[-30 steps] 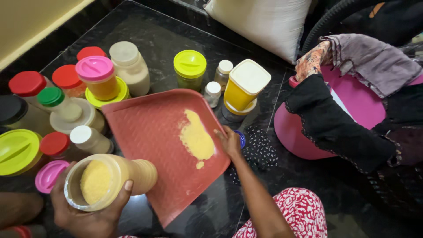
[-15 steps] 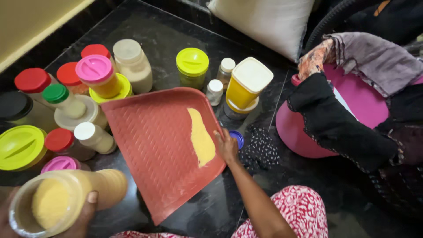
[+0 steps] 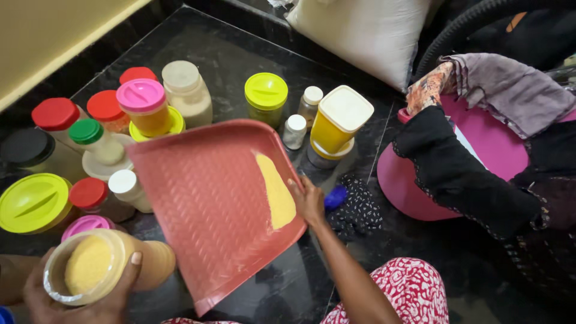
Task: The person scoops yellow powder from a red tray into a plastic jar, then wipes the tray and jar with a cloth. The person secures the lid on the jar and places it among other containers on the floor.
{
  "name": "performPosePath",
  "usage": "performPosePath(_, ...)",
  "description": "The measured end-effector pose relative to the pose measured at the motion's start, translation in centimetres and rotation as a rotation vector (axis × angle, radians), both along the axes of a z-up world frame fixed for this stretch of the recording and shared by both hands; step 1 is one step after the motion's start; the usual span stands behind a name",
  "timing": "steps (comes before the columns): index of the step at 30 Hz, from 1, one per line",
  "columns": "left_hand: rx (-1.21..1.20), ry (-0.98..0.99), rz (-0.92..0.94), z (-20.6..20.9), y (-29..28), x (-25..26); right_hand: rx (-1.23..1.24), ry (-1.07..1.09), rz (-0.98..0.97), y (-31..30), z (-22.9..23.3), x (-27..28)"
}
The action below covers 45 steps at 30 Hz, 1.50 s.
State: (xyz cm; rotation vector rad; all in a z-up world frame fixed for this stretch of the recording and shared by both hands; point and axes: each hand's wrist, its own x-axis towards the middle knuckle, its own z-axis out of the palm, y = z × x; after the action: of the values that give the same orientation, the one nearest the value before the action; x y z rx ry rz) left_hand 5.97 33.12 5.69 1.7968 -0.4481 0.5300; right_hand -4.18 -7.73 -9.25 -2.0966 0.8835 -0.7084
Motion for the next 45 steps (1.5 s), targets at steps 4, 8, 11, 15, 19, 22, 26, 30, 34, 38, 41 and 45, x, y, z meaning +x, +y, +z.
performPosePath(4, -0.048, -0.043, -0.003, -0.6, -0.7, 0.6, -0.045, 0.011, -0.016, -1.0, 4.7, -0.2)
performPosePath(8, -0.043, -0.019, -0.021, -1.0, -0.3, 0.6, -0.019, -0.031, -0.064, -1.6, 7.9, -1.0)
performPosePath(11, -0.054, -0.013, -0.022, -1.1, 0.3, 0.8, 0.015, -0.092, -0.098, -1.6, 9.6, -1.1)
performPosePath(15, -0.109, 0.037, -0.064, -1.7, 0.1, 1.1, 0.019, -0.334, -0.018, -1.6, 11.2, -0.9)
performPosePath(19, -0.04, 0.071, -0.022, -4.0, -3.4, 0.6, 0.098, -0.355, -0.097, -2.0, 12.5, -0.5)
performPosePath(22, -0.076, 0.141, -0.151, -5.6, -7.9, 0.1, 0.074, -0.383, -0.13, -2.2, 13.5, -0.3)
performPosePath(26, -0.127, 0.275, -0.415, -7.1, -15.3, -1.3, -0.009, -0.401, -0.119, -2.0, 14.4, -0.3)
performPosePath(30, -0.196, 0.526, -0.576, -7.3, -20.5, -2.9, 0.043, -0.508, -0.08, -0.7, 13.7, -0.1)
performPosePath(34, -0.015, 0.327, -0.573, -7.4, -22.5, -4.0, 0.138, -0.459, -0.155, 0.2, 12.4, 1.0)
performPosePath(38, -0.15, 0.347, -0.681, -7.9, -22.6, -3.8, 0.261, -0.528, -0.163, 1.2, 11.8, 1.6)
performPosePath(41, -0.327, 0.518, -0.625, -7.6, -22.7, -2.9, 0.139, -0.618, -0.09, 2.1, 12.1, 2.4)
performPosePath(45, -0.78, 0.846, -0.379, -6.9, -23.7, -1.7, 0.205, -0.605, -0.137, 3.0, 12.0, 3.1)
